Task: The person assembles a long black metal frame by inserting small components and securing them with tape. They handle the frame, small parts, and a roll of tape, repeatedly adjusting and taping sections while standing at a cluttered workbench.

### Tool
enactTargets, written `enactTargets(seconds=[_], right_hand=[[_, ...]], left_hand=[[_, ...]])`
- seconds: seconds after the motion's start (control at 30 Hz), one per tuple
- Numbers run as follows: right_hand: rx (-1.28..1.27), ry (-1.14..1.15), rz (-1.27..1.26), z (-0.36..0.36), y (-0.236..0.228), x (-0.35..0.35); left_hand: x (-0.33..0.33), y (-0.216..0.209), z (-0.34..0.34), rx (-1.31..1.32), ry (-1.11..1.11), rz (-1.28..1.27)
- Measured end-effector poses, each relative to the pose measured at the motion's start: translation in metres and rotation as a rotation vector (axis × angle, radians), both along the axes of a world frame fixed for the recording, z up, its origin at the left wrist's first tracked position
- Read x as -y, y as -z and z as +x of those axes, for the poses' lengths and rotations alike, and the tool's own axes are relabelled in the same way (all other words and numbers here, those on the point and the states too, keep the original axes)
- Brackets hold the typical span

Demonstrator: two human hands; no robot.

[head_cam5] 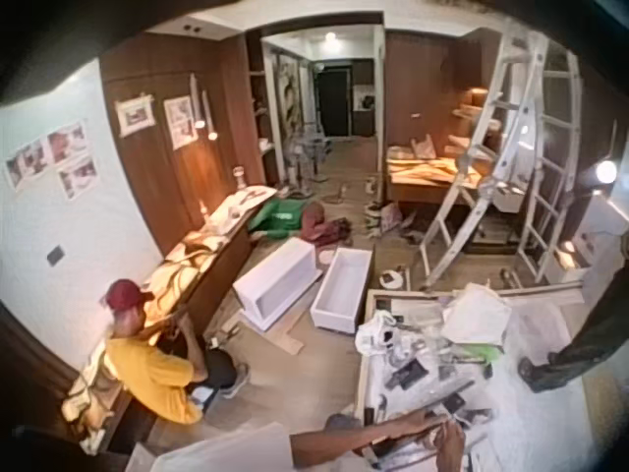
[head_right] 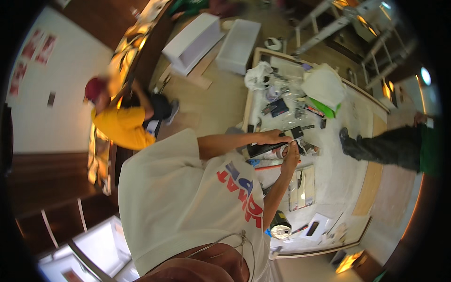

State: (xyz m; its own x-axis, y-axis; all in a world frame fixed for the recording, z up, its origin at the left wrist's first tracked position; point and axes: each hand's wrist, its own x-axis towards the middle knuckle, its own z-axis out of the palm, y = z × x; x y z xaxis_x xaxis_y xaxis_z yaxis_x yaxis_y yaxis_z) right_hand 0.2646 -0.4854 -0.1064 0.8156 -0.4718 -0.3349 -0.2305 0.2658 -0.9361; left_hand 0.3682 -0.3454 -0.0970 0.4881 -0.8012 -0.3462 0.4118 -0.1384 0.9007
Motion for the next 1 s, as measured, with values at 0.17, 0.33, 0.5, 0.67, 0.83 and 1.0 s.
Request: enactTargets(seconds=[0.17,0.33,0.5,0.67,0.83,1.0], right_hand=[[0.006,-0.105,0.253,0.024,0.024,0.009],[-0.065,-0.138,0.387,0.051,0.022,-0.012],[-0.098,-0.158,0.373,0.056,0.023,-0.018],[-0.103,-0.169,0.407,0.066,0.034,-0.023],[-0.074,-0.122,0.4,0.033,0.106,-0.027],[-0.158,-0.015,0.263,0.037,0.093,-0.028]], left_hand=[[-0.013,-0.001,-0.001,-0.004,-0.194,-0.035],[-0.032,-0.003,0.003,-0.074,-0.302,-0.073],[-0.041,0.002,0.004,-0.131,-0.294,-0.095],[-0.046,0.015,0.009,-0.153,-0.302,-0.129],[-0.042,-0.003,0.0,-0.172,-0.229,-0.171],[-0.045,0.036,0.01,-0.198,-0.282,-0.149]])
